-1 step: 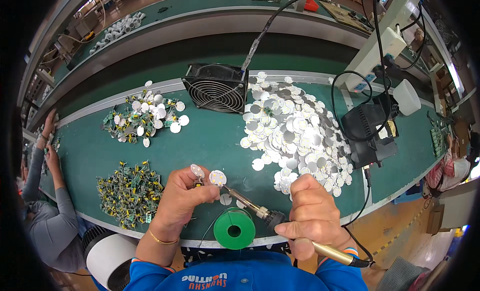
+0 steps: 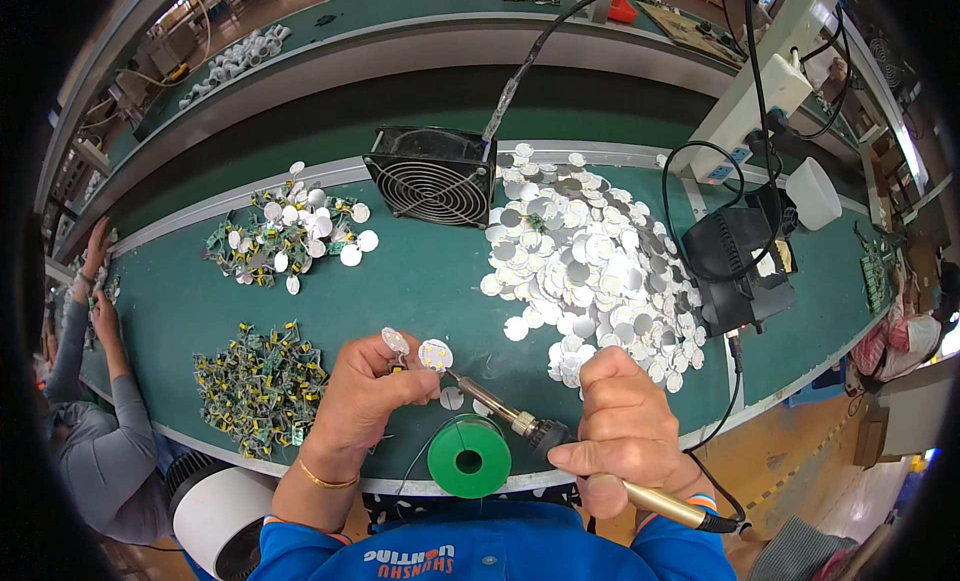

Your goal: The person solders small circuit boards onto round LED plates using a soldering iron and solder wire.

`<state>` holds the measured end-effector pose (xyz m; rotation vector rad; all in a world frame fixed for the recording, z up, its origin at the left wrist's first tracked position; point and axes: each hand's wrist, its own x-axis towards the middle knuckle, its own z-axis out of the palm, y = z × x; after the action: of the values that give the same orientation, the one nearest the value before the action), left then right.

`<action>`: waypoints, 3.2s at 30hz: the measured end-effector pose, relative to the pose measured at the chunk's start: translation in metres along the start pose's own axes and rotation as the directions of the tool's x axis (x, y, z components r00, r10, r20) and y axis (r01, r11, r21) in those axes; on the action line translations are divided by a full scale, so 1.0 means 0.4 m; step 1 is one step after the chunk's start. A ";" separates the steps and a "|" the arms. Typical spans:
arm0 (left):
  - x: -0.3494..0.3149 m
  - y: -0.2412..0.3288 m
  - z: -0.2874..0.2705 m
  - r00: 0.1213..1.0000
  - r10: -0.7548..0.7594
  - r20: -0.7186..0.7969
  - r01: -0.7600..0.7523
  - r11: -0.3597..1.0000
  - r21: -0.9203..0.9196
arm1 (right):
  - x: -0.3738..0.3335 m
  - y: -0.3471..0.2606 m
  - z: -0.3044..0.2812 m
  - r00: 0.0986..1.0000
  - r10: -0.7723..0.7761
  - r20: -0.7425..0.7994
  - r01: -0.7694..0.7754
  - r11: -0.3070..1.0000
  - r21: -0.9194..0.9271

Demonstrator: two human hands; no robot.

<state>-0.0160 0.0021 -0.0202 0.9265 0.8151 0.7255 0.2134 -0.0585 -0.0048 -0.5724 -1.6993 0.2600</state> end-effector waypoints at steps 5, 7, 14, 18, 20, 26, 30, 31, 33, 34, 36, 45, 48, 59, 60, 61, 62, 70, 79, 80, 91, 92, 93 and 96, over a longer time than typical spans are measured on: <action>0.000 -0.003 0.000 1.000 -0.002 -0.003 0.002 1.000 0.004 | 0.003 -0.001 0.000 0.998 0.017 0.057 -0.018 1.000 0.012; -0.001 -0.003 0.003 1.000 0.003 -0.016 -0.003 1.000 0.017 | 0.004 -0.001 0.004 0.998 0.032 0.062 -0.033 0.999 0.013; -0.005 -0.005 0.005 0.997 0.052 -0.054 -0.045 0.990 0.131 | 0.006 0.000 0.005 0.992 0.057 0.108 -0.059 0.998 0.021; -0.009 -0.004 0.009 0.996 0.065 -0.064 -0.057 0.991 0.121 | 0.009 0.001 0.004 0.991 0.060 0.120 -0.063 0.998 0.022; -0.008 -0.007 0.006 0.996 0.061 -0.059 -0.053 0.990 0.127 | 0.008 0.002 0.001 0.988 0.062 0.138 -0.065 0.998 0.012; -0.009 -0.010 0.006 0.995 0.073 -0.072 -0.061 0.986 0.152 | 0.013 -0.001 0.002 0.985 0.085 0.151 -0.087 0.996 0.006; -0.006 -0.011 0.001 0.996 0.049 -0.074 -0.040 0.993 0.113 | 0.006 0.004 0.006 0.994 0.048 0.099 -0.050 0.999 0.016; -0.005 -0.010 0.001 0.996 0.050 -0.072 -0.042 0.993 0.113 | 0.003 0.004 -0.001 0.997 0.033 0.076 -0.034 0.999 0.017; -0.002 -0.008 0.000 0.997 0.038 -0.070 -0.031 0.995 0.092 | 0.005 0.003 -0.006 0.998 0.017 0.054 -0.017 1.000 0.016; -0.002 -0.006 0.000 0.997 0.038 -0.070 -0.032 0.995 0.093 | 0.005 0.002 -0.006 0.999 0.018 0.034 -0.018 1.000 0.011; -0.001 -0.001 0.001 0.997 0.001 -0.079 0.000 1.000 0.014 | 0.005 0.002 -0.007 1.000 0.019 0.013 -0.019 1.000 0.004; 0.010 -0.018 -0.018 0.999 -0.035 0.001 0.035 0.986 -0.163 | 0.004 0.006 -0.001 1.000 0.008 -0.026 -0.008 0.999 -0.036; 0.011 -0.019 -0.016 0.998 -0.053 -0.016 0.049 0.984 -0.171 | -0.006 0.016 0.003 0.998 0.007 -0.055 -0.011 0.998 -0.066; 0.019 -0.022 -0.012 0.998 -0.002 -0.066 -0.006 0.993 -0.116 | -0.021 0.037 0.018 1.000 -0.024 -0.010 0.021 0.982 -0.186; 0.020 -0.022 -0.012 0.997 0.012 -0.072 -0.020 0.993 -0.119 | -0.022 0.038 0.018 1.000 -0.027 -0.011 0.025 0.984 -0.179; 0.018 -0.025 -0.014 0.996 0.019 -0.090 -0.029 0.993 -0.114 | -0.021 0.041 0.022 0.999 -0.047 -0.003 0.046 0.983 -0.179; 0.018 -0.031 -0.015 0.995 0.041 -0.095 -0.055 0.988 -0.142 | -0.021 0.044 0.025 0.998 -0.067 0.005 0.067 0.982 -0.176; 0.015 -0.008 -0.067 0.978 0.018 -0.210 -0.090 0.938 -0.335 | -0.037 0.033 0.027 0.993 -0.107 0.045 0.116 0.952 -0.284; 0.027 0.154 -0.233 0.790 0.408 -0.458 -0.530 0.830 -0.173 | -0.036 0.032 0.030 0.995 -0.083 0.060 0.097 0.952 -0.289; 0.027 0.160 -0.241 0.747 0.446 -0.493 -0.552 0.829 -0.086 | -0.034 0.033 0.033 0.994 -0.086 0.064 0.101 0.952 -0.288; -0.004 -0.004 -0.084 0.987 0.135 0.084 -0.152 0.643 0.750 | -0.035 0.071 0.043 0.989 -0.084 0.125 0.115 0.957 -0.267; -0.006 -0.033 -0.069 0.954 0.200 0.222 -0.292 0.467 0.835 | -0.034 0.075 0.046 0.987 -0.080 0.139 0.113 0.960 -0.255; -0.009 -0.050 -0.058 0.902 0.235 0.363 -0.419 0.265 0.869 | -0.033 0.076 0.050 0.985 -0.077 0.152 0.112 0.964 -0.242; -0.005 -0.061 -0.034 0.923 0.144 0.356 -0.381 0.220 0.898 | -0.037 0.072 0.046 0.984 -0.042 0.173 0.087 0.961 -0.264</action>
<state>-0.0239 -0.0046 -0.0462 2.3215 0.9062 0.3139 0.2038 -0.0390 -0.0350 -0.7104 -1.9274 0.0271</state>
